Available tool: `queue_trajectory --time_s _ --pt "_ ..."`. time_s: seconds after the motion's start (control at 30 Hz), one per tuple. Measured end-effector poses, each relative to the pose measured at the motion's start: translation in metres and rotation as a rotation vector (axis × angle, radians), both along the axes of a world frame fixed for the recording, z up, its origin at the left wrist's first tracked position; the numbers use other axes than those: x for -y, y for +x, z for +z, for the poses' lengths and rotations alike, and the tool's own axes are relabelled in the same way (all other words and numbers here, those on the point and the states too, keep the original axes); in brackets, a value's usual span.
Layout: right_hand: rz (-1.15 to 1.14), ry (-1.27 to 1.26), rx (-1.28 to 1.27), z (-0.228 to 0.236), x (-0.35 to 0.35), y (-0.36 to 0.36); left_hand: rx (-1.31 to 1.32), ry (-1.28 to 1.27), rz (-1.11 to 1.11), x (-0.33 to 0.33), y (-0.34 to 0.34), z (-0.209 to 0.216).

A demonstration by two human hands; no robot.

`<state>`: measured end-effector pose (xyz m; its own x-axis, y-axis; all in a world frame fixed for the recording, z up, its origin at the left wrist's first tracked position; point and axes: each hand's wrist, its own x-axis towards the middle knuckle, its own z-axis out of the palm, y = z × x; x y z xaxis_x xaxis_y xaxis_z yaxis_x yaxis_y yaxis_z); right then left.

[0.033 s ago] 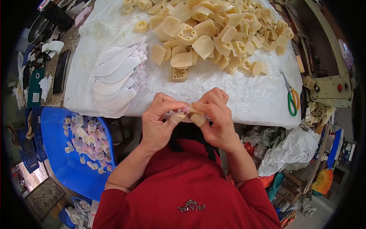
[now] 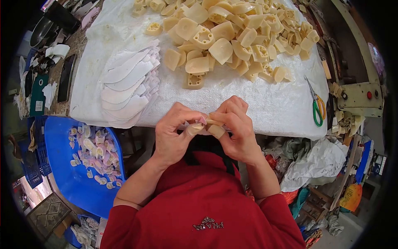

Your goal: Manually assembling shoe components by fitting pink inserts into tan plastic heel or sole parts.

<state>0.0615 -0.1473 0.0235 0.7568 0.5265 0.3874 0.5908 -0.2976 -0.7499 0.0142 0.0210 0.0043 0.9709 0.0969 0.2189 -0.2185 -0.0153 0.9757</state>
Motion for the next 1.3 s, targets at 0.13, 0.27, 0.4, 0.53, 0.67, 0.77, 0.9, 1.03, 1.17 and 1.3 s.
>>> queue_trajectory --time_s 0.13,0.27,0.4,0.53,0.67,0.77,0.9,1.03,1.17,1.3 --pt "0.073 0.011 -0.043 0.001 0.002 0.003 0.110 0.211 -0.024 0.001 0.003 -0.002" --pt "0.142 -0.069 -0.107 0.007 0.001 -0.001 0.278 0.323 0.011 0.002 0.006 -0.008" --pt "0.111 -0.049 -0.050 0.006 0.003 0.000 0.145 0.224 0.007 0.006 0.001 0.002" --pt "0.054 -0.036 0.115 -0.001 0.007 0.005 0.390 0.343 0.113 0.001 0.010 0.003" --pt "-0.055 -0.022 0.172 0.023 -0.001 -0.001 0.368 0.417 0.223 -0.015 0.014 -0.004" --pt "-0.081 0.045 0.146 0.010 0.005 -0.010 0.399 0.337 0.203 -0.016 0.011 0.000" --pt "-0.173 0.483 -0.839 -0.013 0.005 -0.028 0.451 0.207 0.197 0.000 0.012 0.010" --pt "-0.208 0.946 -0.906 -0.011 -0.004 -0.034 0.461 0.092 -0.043 0.005 0.006 0.003" --pt "-0.121 0.890 -0.955 -0.015 0.008 -0.039 0.537 0.410 -0.037 0.005 0.006 0.003" --pt "-0.189 0.763 -0.916 -0.006 0.001 -0.040 0.550 0.700 -0.001 0.010 0.005 0.008"
